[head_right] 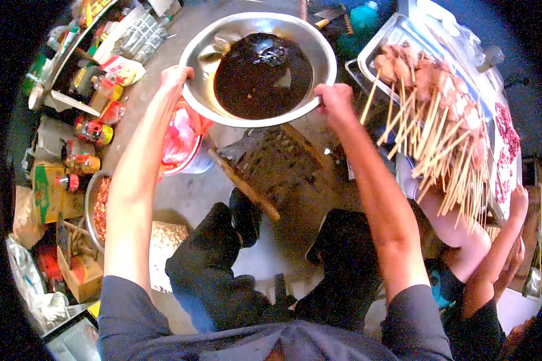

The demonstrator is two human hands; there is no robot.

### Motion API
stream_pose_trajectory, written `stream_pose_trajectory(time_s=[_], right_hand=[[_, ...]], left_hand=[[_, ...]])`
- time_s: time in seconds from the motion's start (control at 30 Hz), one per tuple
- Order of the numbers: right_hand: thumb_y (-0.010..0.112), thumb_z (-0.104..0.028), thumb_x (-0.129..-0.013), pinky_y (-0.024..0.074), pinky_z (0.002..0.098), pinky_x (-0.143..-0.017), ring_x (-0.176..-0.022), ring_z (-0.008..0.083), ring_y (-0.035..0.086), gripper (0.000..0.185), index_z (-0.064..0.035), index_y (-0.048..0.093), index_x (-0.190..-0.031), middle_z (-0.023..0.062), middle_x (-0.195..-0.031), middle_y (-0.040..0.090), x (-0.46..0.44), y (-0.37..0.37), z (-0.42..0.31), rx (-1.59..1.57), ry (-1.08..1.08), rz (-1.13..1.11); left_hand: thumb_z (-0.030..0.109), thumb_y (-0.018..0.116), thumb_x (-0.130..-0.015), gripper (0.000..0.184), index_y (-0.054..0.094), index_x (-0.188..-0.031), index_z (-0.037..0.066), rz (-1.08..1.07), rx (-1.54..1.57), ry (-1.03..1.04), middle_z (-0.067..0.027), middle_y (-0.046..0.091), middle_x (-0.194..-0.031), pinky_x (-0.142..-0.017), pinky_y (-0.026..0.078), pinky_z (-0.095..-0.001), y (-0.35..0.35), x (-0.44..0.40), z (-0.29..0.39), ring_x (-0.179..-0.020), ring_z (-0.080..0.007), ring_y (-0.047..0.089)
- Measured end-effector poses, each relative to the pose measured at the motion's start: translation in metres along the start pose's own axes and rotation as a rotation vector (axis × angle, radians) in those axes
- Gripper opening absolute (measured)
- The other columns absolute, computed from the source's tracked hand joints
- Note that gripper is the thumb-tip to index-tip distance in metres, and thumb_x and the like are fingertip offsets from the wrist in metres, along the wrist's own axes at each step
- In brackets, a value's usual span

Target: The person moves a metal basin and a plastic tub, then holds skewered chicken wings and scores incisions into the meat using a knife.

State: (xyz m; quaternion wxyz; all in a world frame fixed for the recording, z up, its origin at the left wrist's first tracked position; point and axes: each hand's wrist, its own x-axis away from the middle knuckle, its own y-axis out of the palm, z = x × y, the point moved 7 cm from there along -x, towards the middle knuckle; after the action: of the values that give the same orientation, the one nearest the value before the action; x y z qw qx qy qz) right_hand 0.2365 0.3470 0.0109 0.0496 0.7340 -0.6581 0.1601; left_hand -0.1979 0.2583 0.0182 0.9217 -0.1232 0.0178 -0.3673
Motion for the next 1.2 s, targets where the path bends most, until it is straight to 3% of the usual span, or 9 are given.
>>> stream_pose_trajectory(time_s=[0.07,0.13,0.23,0.73,1.03,1.2], right_hand=[[0.067,-0.008,-0.07,0.0454,0.0298,-0.04,-0.05,0.0167,0.055,0.011,0.002,0.061,-0.072,0.007,-0.065,0.06,-0.016,0.007,0.005,-0.029,-0.009,-0.003],[0.067,-0.007,-0.07,0.0441,0.03,-0.04,-0.049,0.0167,0.054,0.011,0.002,0.061,-0.071,0.007,-0.064,0.06,-0.033,0.013,0.011,-0.007,0.019,0.035],[0.068,-0.006,-0.069,0.0433,0.0297,-0.039,-0.049,0.0164,0.054,0.012,0.0023,0.06,-0.071,0.007,-0.064,0.059,-0.057,0.021,0.028,-0.014,0.061,0.075],[0.07,-0.008,-0.078,0.044,0.0276,-0.037,-0.047,0.0165,0.055,0.016,0.0051,0.062,-0.072,0.0098,-0.066,0.061,-0.15,0.034,0.094,0.029,0.071,0.152],[0.071,-0.009,-0.08,0.042,0.0283,-0.039,-0.045,0.0163,0.053,0.019,0.0052,0.062,-0.072,0.01,-0.066,0.062,-0.178,0.036,0.139,0.017,0.171,0.201],[0.072,-0.01,-0.08,0.0417,0.0306,-0.04,-0.046,0.0171,0.054,0.018,0.0056,0.063,-0.077,0.0102,-0.067,0.063,-0.196,0.033,0.179,0.033,0.256,0.285]], left_hand=[[0.0,0.067,-0.054,0.01,0.066,-0.064,-0.004,0.002,-0.034,-0.004,-0.0063,0.059,-0.062,-0.053,0.041,-0.0319,0.009,-0.018,-0.009,-0.059,-0.0153,0.053],[0.0,0.069,-0.061,0.016,0.069,-0.077,-0.004,-0.02,-0.042,-0.017,-0.0092,0.064,-0.072,-0.059,0.048,-0.0327,0.021,-0.038,-0.021,-0.066,-0.0177,0.058],[-0.001,0.069,-0.062,0.016,0.069,-0.077,-0.005,0.053,-0.06,-0.048,-0.0096,0.064,-0.072,-0.059,0.048,-0.0332,0.035,-0.052,-0.038,-0.065,-0.0175,0.059],[0.0,0.069,-0.065,0.022,0.068,-0.086,-0.006,0.009,0.009,-0.121,-0.012,0.066,-0.08,-0.061,0.05,-0.0327,0.103,-0.116,-0.13,-0.07,-0.0189,0.061],[0.007,0.073,-0.066,0.019,0.07,-0.08,-0.005,0.088,-0.2,-0.244,-0.0106,0.069,-0.077,-0.063,0.051,-0.0326,0.127,-0.114,-0.183,-0.069,-0.0175,0.063],[0.015,0.071,-0.062,0.022,0.07,-0.075,-0.003,0.063,-0.162,-0.19,-0.0137,0.068,-0.072,-0.064,0.05,-0.0358,0.141,-0.126,-0.222,-0.066,-0.0203,0.062]])
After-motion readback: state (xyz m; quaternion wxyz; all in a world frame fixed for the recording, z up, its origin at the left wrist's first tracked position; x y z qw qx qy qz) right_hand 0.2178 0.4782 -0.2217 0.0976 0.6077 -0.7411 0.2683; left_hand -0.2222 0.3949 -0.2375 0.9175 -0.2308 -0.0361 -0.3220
